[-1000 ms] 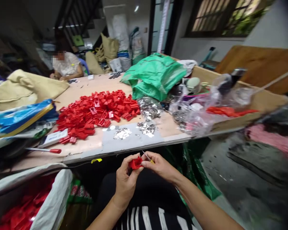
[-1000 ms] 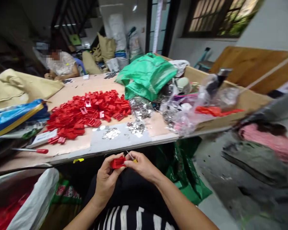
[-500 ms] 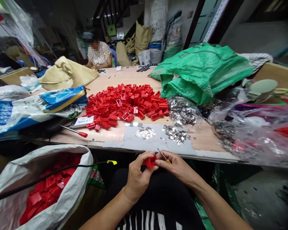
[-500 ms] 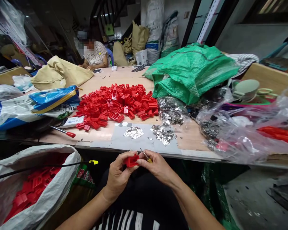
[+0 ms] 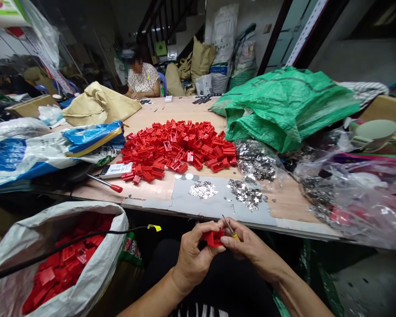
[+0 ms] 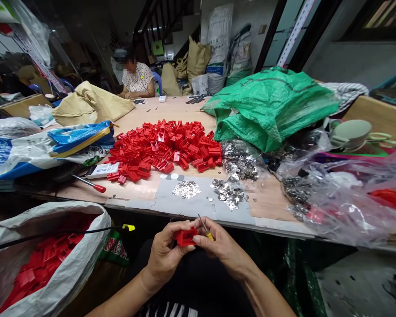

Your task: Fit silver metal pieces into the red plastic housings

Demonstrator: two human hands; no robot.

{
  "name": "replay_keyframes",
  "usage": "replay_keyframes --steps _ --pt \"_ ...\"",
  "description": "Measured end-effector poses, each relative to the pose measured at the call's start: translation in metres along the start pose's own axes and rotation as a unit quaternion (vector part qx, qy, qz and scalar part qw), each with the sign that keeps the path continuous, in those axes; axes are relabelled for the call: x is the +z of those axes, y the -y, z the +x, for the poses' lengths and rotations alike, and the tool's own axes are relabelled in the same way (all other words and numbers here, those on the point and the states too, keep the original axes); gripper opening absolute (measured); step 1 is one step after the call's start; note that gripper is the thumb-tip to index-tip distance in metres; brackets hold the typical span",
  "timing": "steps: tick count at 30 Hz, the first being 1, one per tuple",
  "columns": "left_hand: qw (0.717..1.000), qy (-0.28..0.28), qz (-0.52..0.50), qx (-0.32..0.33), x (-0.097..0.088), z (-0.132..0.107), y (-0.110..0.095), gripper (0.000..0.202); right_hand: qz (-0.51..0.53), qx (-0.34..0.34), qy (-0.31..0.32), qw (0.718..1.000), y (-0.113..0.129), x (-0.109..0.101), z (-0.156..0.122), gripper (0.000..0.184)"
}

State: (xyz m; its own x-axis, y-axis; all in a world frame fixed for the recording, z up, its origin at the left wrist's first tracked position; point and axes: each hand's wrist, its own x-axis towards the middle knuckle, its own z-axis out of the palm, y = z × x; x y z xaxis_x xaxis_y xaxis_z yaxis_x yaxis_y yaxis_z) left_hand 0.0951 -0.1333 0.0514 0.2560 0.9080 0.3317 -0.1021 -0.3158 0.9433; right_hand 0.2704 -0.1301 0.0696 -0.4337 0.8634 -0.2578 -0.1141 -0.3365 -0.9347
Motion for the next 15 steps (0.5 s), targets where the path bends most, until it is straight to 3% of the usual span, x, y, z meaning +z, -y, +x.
replay_keyframes --steps 4,10,15 --pt "1.0 0.004 -0.021 -0.013 -0.001 0.0 -0.001 0.037 0.053 0.012 0.006 0.998 0.001 0.0 0.0 0.04" --pt "0.979 -0.013 -0.186 -0.082 0.0 0.001 0.003 0.032 0.187 0.074 0.041 0.979 -0.01 0.002 0.005 0.047" --pt "0.95 -0.046 -0.276 -0.137 -0.002 0.011 0.009 0.033 0.127 0.039 0.058 0.989 -0.003 -0.008 0.01 0.054"
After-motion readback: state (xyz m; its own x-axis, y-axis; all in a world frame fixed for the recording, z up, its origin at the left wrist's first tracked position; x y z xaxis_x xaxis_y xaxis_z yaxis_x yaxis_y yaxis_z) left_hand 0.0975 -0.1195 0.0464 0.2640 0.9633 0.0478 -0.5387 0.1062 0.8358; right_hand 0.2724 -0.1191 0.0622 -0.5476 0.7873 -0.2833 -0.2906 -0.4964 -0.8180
